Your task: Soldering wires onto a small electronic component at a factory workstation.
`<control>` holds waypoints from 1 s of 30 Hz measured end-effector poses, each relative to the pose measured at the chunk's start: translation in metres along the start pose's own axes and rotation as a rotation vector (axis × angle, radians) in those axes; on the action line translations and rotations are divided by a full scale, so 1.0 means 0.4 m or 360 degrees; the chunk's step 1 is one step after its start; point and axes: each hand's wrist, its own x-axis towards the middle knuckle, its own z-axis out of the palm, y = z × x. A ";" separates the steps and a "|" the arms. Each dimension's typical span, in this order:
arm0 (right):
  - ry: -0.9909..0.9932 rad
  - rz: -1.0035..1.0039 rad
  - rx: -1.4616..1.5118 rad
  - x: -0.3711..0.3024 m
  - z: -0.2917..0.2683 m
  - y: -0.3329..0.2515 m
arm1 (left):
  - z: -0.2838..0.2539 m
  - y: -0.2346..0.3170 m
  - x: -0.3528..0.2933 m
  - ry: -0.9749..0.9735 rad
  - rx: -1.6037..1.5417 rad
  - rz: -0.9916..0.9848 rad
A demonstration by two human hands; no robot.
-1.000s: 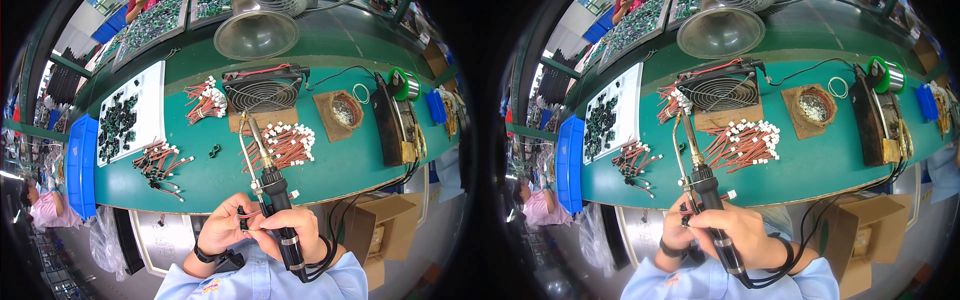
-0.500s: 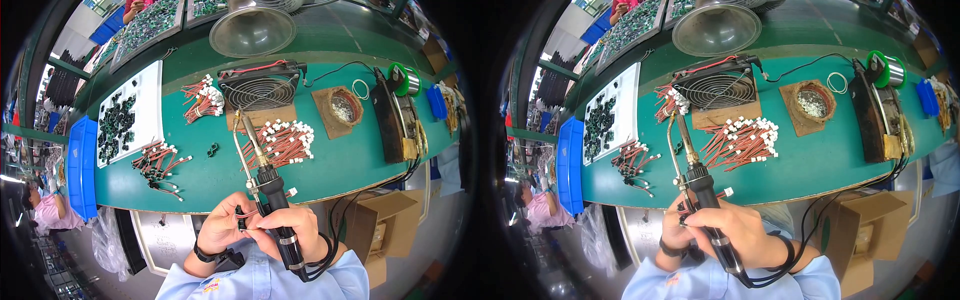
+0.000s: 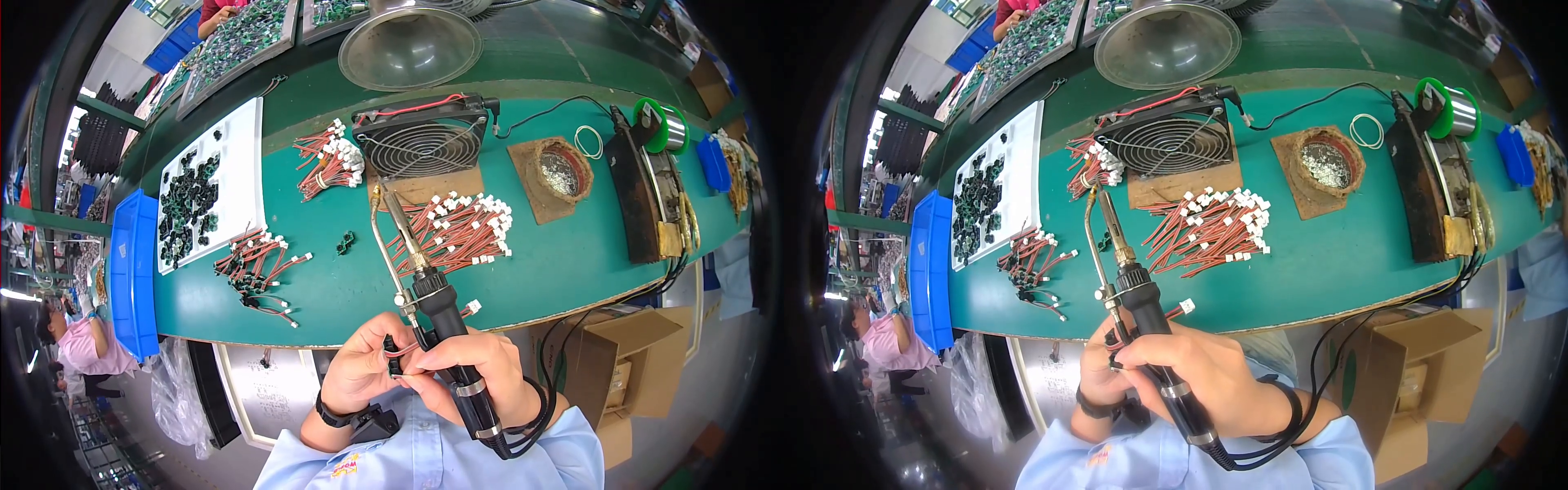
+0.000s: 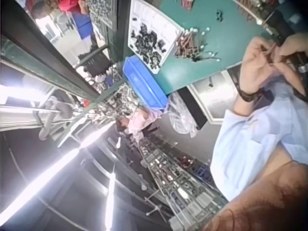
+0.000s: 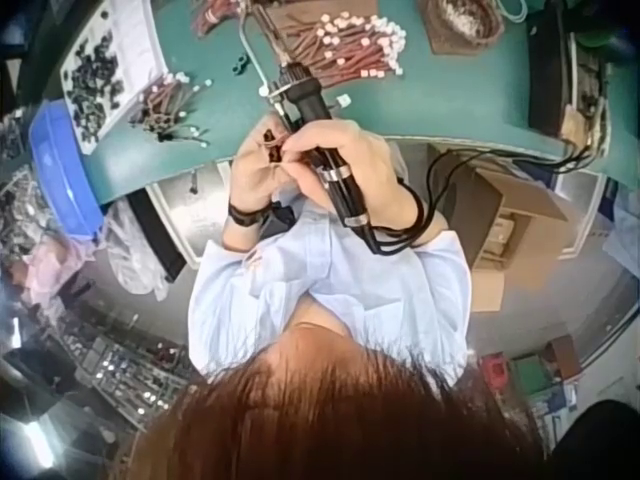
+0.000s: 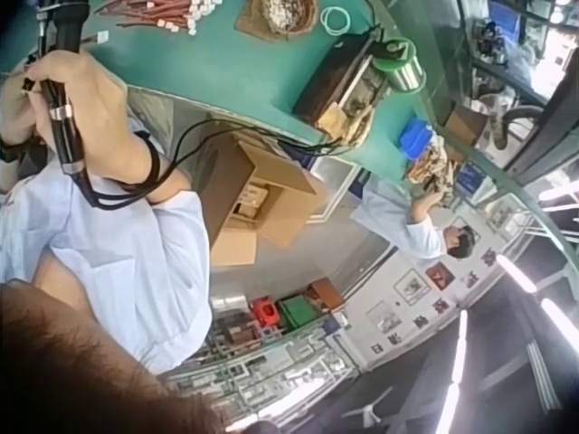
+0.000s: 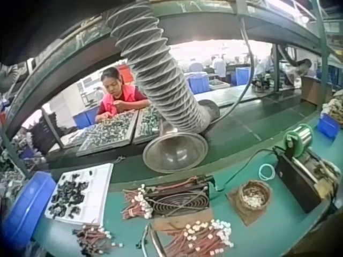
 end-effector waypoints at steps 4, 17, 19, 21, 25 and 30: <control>-0.0044 0.0038 0.0082 -0.002 -0.001 0.005 | 0.002 0.002 -0.001 0.0037 -0.0003 0.0003; -0.0017 0.0076 0.0113 -0.002 0.002 0.002 | -0.002 0.004 0.004 -0.0055 -0.0005 0.0039; -0.0017 0.0092 0.0127 -0.003 0.002 0.003 | -0.003 0.005 0.004 -0.0067 0.0009 0.0051; -0.0017 0.0099 0.0134 -0.003 0.002 0.002 | -0.005 0.004 0.004 -0.0070 0.0018 0.0058; -0.0053 0.0120 0.0102 -0.001 -0.004 -0.003 | -0.005 0.005 0.002 -0.0063 0.0032 0.0056; -0.0042 0.0124 0.0108 0.004 -0.005 -0.006 | -0.003 0.005 0.002 -0.0047 0.0043 0.0045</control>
